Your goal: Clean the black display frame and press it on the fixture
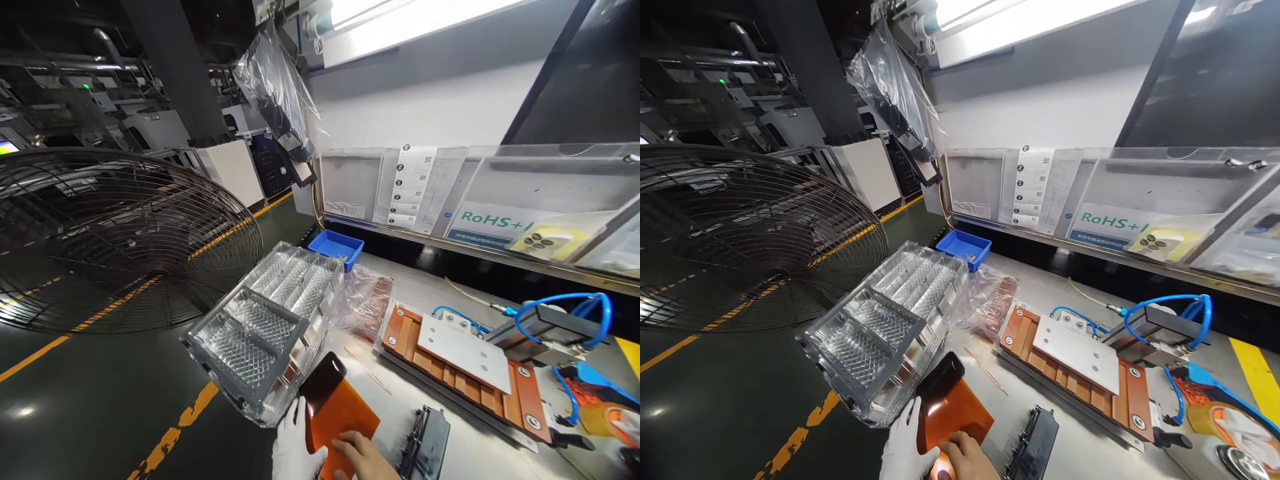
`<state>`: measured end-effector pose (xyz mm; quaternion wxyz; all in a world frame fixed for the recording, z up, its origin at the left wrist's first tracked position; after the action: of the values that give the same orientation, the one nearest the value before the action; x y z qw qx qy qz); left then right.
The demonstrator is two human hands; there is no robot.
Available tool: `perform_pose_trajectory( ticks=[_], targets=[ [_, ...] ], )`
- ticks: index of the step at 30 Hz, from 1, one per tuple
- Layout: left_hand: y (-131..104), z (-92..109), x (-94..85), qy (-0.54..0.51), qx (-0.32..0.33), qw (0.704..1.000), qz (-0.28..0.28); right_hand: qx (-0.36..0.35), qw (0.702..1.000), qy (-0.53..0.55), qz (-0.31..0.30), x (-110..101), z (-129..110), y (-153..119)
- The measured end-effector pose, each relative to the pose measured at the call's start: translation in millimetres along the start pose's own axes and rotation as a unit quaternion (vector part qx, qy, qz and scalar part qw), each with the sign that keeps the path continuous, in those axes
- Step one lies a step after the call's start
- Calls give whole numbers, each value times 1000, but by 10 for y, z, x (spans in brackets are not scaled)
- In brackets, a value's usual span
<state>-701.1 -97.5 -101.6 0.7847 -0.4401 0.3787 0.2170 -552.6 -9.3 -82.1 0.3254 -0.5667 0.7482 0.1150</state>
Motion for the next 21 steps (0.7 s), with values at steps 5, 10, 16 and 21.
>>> perform_pose_trajectory(
  ticks=[5, 10, 16, 21],
  targets=[
    [-53, -174, -46, -42, -82, 995, -47, 71, 996, -37, -44, 448, 86, 348],
    [30, -240, -35, -128, -54, 982, -129, 56, 995, -33, -80, 627, 94, 219],
    [-111, 199, -138, -240, 62, 953, -173, 23, 999, 0, 34, 124, -17, 156],
    [-339, 762, -378, -226, 232, 942, -84, -15, 964, 70, 257, -590, -168, 36]
  ],
)
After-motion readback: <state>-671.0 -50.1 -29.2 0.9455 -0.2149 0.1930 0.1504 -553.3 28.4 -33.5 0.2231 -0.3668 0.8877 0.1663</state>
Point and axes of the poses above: each hand's wrist, its own y-axis towards the middle knuckle, its own x-axis out of the palm, z = x × y, the point moved 6 cm from there along y, towards the middle knuckle, and after that the axes turned 5 degrees about -x, right-handed, at the moved point
